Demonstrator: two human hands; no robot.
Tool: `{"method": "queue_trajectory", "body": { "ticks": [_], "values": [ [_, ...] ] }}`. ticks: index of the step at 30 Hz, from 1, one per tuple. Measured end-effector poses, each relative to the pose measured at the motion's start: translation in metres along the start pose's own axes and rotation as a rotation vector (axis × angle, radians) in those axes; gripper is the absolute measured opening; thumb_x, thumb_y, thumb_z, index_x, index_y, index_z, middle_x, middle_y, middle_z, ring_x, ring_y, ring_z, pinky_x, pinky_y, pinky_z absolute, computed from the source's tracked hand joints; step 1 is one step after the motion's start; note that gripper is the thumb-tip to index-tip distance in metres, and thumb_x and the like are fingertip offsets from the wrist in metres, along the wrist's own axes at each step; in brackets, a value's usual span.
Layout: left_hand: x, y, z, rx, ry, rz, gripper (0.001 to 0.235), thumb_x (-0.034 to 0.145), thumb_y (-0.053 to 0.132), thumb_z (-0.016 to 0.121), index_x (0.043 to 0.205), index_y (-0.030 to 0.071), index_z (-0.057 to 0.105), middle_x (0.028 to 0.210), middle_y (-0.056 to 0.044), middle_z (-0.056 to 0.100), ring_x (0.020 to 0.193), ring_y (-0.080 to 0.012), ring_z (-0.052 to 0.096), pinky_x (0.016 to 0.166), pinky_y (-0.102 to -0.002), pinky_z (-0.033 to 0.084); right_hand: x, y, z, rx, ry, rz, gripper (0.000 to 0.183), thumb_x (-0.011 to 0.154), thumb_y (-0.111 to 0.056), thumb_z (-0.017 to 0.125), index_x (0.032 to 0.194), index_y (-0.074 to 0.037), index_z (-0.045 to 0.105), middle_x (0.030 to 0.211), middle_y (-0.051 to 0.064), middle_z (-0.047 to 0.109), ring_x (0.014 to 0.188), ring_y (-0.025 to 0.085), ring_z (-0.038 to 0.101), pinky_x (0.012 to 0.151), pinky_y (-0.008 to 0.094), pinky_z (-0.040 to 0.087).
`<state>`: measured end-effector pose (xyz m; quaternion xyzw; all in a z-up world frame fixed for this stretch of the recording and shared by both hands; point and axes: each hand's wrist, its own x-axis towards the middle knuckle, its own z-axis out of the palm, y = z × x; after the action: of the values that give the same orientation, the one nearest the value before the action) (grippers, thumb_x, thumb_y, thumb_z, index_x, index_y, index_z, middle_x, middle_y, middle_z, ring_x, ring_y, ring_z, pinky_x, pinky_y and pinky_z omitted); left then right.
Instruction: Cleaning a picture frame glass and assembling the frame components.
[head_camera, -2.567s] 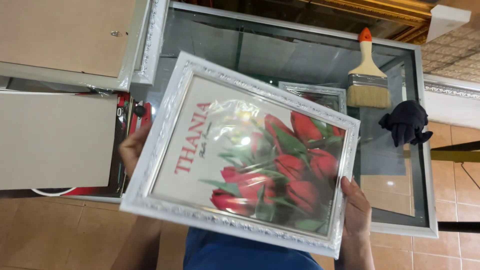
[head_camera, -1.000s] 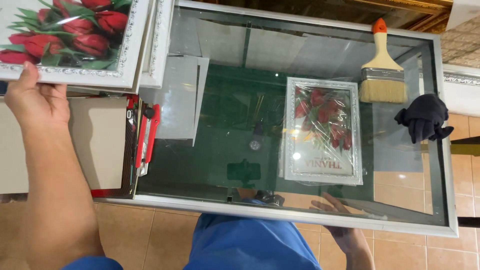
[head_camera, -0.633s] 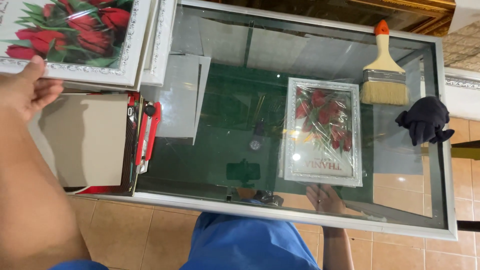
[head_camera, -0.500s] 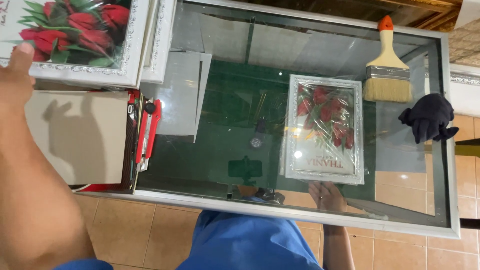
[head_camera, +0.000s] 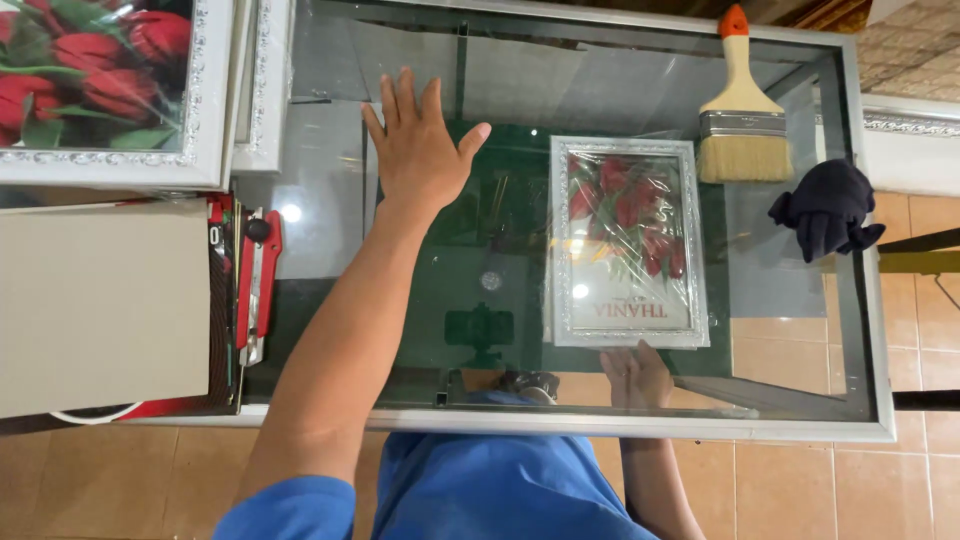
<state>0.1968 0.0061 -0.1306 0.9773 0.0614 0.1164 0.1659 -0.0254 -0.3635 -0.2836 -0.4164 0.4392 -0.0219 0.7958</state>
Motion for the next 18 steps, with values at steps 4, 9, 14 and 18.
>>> {"method": "queue_trajectory", "body": {
  "ticks": [4,9,14,18],
  "values": [
    [-0.001,-0.003,-0.003,-0.041,0.071,0.032,0.074,0.101,0.058,0.06,0.145,0.0,0.046,0.157,-0.027,0.034,0.15,-0.0457,0.019,0.118,-0.067,0.012,0.028,-0.001,-0.02,0.118,-0.108,0.116,0.06,0.102,-0.026,0.052,0.148,0.008,0.033,0.146,0.022,0.04,0.12,0.026,0.051,0.096,0.041,0.05],
    [0.001,0.0,-0.008,-0.06,0.03,0.009,0.074,0.1,0.057,0.061,0.147,0.001,0.044,0.159,-0.026,0.031,0.151,-0.0442,0.016,0.119,-0.066,0.008,-0.01,-0.027,0.026,0.437,-0.481,0.149,0.025,0.099,-0.016,0.063,0.122,-0.007,0.06,0.095,0.002,0.071,0.059,0.007,0.061,0.061,0.025,0.051],
    [-0.001,-0.002,-0.007,-0.075,0.044,0.014,0.074,0.1,0.057,0.061,0.145,0.001,0.047,0.158,-0.027,0.033,0.15,-0.0446,0.016,0.118,-0.067,0.007,0.02,-0.028,0.053,0.285,-0.271,-0.164,0.052,0.086,-0.002,0.052,0.138,-0.002,0.045,0.122,0.01,0.06,0.11,0.021,0.063,0.106,0.036,0.053],
    [0.001,0.0,-0.009,-0.079,0.029,0.008,0.073,0.1,0.056,0.062,0.145,0.001,0.047,0.158,-0.026,0.032,0.151,-0.0435,0.016,0.119,-0.067,0.008,0.051,-0.022,0.036,0.388,-0.31,-0.078,0.041,0.092,0.001,0.052,0.133,0.004,0.051,0.125,0.012,0.061,0.115,0.019,0.06,0.109,0.031,0.049]
  ]
}}
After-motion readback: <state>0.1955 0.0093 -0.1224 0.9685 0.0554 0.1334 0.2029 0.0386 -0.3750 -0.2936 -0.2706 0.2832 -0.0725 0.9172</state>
